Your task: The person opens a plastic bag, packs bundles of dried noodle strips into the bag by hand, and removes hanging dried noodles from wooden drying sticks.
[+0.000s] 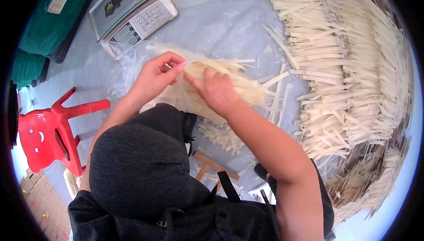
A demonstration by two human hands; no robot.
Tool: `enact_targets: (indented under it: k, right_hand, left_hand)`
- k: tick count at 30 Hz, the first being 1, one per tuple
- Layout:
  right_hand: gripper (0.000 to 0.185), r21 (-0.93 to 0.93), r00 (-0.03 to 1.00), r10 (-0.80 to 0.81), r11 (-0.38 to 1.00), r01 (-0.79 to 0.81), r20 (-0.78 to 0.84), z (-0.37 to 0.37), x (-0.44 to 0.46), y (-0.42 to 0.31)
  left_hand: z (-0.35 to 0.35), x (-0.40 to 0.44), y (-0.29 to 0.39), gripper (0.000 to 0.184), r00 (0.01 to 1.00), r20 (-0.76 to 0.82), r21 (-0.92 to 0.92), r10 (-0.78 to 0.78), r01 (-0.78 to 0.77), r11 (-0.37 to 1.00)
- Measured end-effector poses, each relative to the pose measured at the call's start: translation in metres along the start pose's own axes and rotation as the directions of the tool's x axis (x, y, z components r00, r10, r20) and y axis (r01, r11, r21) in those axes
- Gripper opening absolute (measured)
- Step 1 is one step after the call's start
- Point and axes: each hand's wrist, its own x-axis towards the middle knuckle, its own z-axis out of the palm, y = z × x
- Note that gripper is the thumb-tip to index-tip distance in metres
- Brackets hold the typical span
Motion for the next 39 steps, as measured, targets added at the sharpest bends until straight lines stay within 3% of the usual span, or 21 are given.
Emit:
enact_targets:
  k: [2, 4, 8, 11, 17, 18, 19, 20, 22, 24, 26, 27, 28, 29, 30, 31, 32, 33, 34, 36, 39]
  right_hand:
    - [0.053, -0.055, 0.999, -0.051, 0.997, 0.051, 0.014, 0.020, 0.007, -0.003]
    - [0.046, -0.008, 0.988, 0.078, 0.997, -0.078, 0.137, 0.026, 0.024, 0.002]
    - [0.037, 0.103, 0.982, 0.119, 0.986, -0.135, 0.145, 0.015, 0.033, 0.016]
    - [0.031, -0.023, 0.998, 0.055, 0.998, -0.054, 0.030, 0.016, 0.034, 0.008]
    - [0.044, 0.380, 0.998, 0.065, 0.923, -0.063, 0.007, 0.047, 0.059, -0.007]
    - [0.049, 0.248, 0.972, -0.007, 0.966, 0.067, -0.236, 0.045, 0.060, -0.004]
    - [0.054, 0.084, 0.888, -0.107, 0.983, 0.161, -0.448, 0.045, 0.057, 0.000]
    - [0.054, 0.083, 0.891, -0.103, 0.984, 0.155, -0.442, 0.043, 0.048, 0.005]
    - [0.059, 0.334, 0.950, -0.020, 0.934, 0.129, -0.311, 0.015, 0.019, 0.019]
    - [0.059, 0.152, 0.957, -0.095, 0.978, 0.141, -0.275, 0.004, -0.016, 0.052]
    - [0.054, 0.234, 0.904, 0.168, 0.969, -0.078, -0.393, -0.010, -0.054, 0.072]
    - [0.051, 0.352, 0.803, 0.349, 0.917, -0.187, -0.483, -0.005, -0.066, 0.083]
    - [0.047, 0.473, 0.662, 0.514, 0.841, -0.263, -0.545, 0.003, -0.071, 0.093]
    - [0.047, 0.473, 0.659, 0.514, 0.841, -0.262, -0.549, 0.016, -0.071, 0.101]
    - [0.046, 0.788, 0.500, 0.784, 0.548, -0.282, -0.367, 0.033, -0.070, 0.108]
    - [0.046, 0.963, 0.339, 0.937, 0.161, -0.217, -0.080, 0.038, -0.067, 0.111]
    - [0.046, 0.963, 0.334, 0.939, 0.160, -0.218, -0.081, 0.043, -0.064, 0.110]
    - [0.048, 0.964, 0.430, 0.902, 0.081, -0.255, 0.038, 0.044, -0.053, 0.102]
    - [0.050, 0.953, 0.514, 0.843, 0.005, -0.303, 0.159, 0.047, -0.043, 0.093]
    - [0.049, 0.843, 0.587, 0.790, 0.430, -0.325, -0.177, 0.069, -0.018, 0.081]
    - [0.044, 0.925, 0.603, 0.794, 0.284, -0.251, -0.080, 0.028, 0.005, 0.057]
  left_hand:
    - [0.004, -0.001, 0.003, 0.018, 0.998, 0.052, -0.041, 0.019, -0.017, 0.999]
    - [0.004, -0.003, 0.005, 0.018, 0.991, 0.130, 0.002, 0.030, -0.030, 1.000]
    - [0.001, -0.005, 0.003, 0.019, 0.986, 0.165, 0.022, -0.014, 0.010, 1.000]
    - [0.011, -0.003, 0.000, 0.019, 0.980, 0.178, -0.125, -0.091, 0.114, 0.986]
    - [0.020, 0.004, -0.013, 0.022, 0.965, 0.263, -0.208, 0.004, 0.053, 0.977]
    - [0.018, 0.005, -0.015, 0.022, 0.964, 0.267, -0.207, 0.004, 0.053, 0.977]
    - [0.014, 0.006, -0.017, 0.024, 0.982, 0.179, -0.190, 0.059, -0.024, 0.981]
    - [0.010, 0.008, -0.021, 0.026, 0.989, 0.090, -0.171, 0.117, -0.101, 0.980]
    - [-0.010, 0.016, -0.032, 0.025, 0.992, -0.018, -0.135, 0.124, -0.126, 0.983]
    - [-0.035, 0.028, -0.050, 0.022, 0.953, -0.250, 0.034, 0.173, -0.169, 0.985]
    - [-0.066, 0.043, -0.074, 0.022, 0.862, -0.395, 0.347, 0.317, -0.180, 0.921]
    - [-0.084, 0.053, -0.085, 0.026, 0.815, -0.405, 0.521, 0.415, -0.168, 0.837]
    - [-0.100, 0.065, -0.108, 0.026, 0.811, -0.406, 0.524, 0.422, -0.172, 0.834]
    - [-0.112, 0.078, -0.137, 0.035, 0.853, -0.433, 0.537, 0.292, -0.016, 0.843]
    - [-0.117, 0.083, -0.153, 0.045, 0.874, -0.461, 0.543, 0.153, 0.141, 0.828]
    - [-0.116, 0.083, -0.154, 0.045, 0.875, -0.459, 0.544, 0.155, 0.138, 0.828]
    - [-0.113, 0.084, -0.154, 0.055, 0.889, -0.438, 0.302, -0.130, 0.282, 0.911]
    - [-0.111, 0.084, -0.155, 0.065, 0.852, -0.341, 0.054, -0.397, 0.440, 0.896]
    - [-0.111, 0.084, -0.156, 0.065, 0.853, -0.337, 0.054, -0.399, 0.440, 0.896]
    - [-0.108, 0.080, -0.156, 0.076, 0.881, 0.011, -0.090, -0.474, 0.473, 0.877]
    - [-0.107, 0.063, -0.103, 0.072, 0.902, -0.004, 0.078, -0.431, 0.430, 0.900]
